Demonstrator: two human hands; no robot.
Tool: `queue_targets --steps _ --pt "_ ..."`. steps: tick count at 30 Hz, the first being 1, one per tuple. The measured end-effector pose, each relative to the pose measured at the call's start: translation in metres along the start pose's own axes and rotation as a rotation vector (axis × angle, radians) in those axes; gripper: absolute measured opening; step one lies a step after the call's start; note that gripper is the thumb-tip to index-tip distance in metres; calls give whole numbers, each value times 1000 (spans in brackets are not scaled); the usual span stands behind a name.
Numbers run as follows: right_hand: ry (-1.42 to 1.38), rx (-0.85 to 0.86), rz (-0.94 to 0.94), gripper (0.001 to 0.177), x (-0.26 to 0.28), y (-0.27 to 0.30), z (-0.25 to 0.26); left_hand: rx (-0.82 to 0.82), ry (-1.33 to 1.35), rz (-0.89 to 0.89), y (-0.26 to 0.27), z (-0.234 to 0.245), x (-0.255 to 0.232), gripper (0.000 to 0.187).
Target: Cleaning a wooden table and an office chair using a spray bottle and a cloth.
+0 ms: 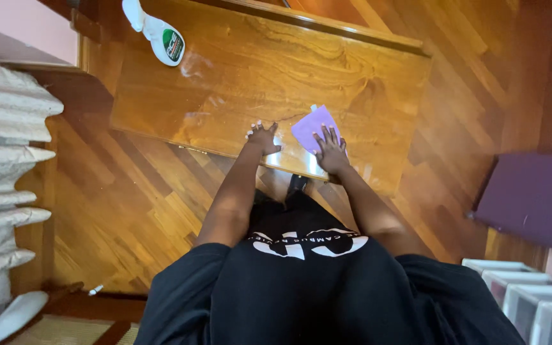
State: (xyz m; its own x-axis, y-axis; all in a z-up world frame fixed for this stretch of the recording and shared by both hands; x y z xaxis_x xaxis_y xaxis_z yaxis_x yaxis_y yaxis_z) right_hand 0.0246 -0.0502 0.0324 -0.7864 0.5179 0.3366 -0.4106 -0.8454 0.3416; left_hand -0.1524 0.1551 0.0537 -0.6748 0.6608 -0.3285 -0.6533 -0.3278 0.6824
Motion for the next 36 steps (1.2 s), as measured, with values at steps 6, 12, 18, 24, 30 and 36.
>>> queue_targets --steps 6,12,18,24,30,36 --pt "-87 -143 -143 69 4 3 -8 -43 -21 25 0 -8 0 108" --pt "-147 -153 -89 68 0 5 -3 -113 -13 -4 2 -16 0 110" --pt "-181 -279 -245 62 14 -7 -31 -139 137 -31 -11 1 17 101" --pt "-40 -357 -274 71 63 -38 -69 -168 71 -56 17 36 5 85" --pt "-21 14 184 65 130 -62 -65 -190 3 -208 -2 22 4 94" --pt "-359 -152 -29 70 175 -74 -55 -264 63 -154 -54 -23 63 82"
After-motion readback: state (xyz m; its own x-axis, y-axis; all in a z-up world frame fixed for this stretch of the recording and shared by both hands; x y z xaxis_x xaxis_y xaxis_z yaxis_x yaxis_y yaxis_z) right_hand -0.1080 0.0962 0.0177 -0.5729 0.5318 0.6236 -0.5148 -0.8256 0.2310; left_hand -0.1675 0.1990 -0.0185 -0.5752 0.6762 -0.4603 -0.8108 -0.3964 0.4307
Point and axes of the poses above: each hand's wrist, its own y-axis away from the middle knuckle, its own z-axis out of the back of the hand, x = y × z, the point moved 2 cm from there along -y, towards the middle knuckle, and after that the axes turned 11 degrees about -z, right-handed, at the moved point
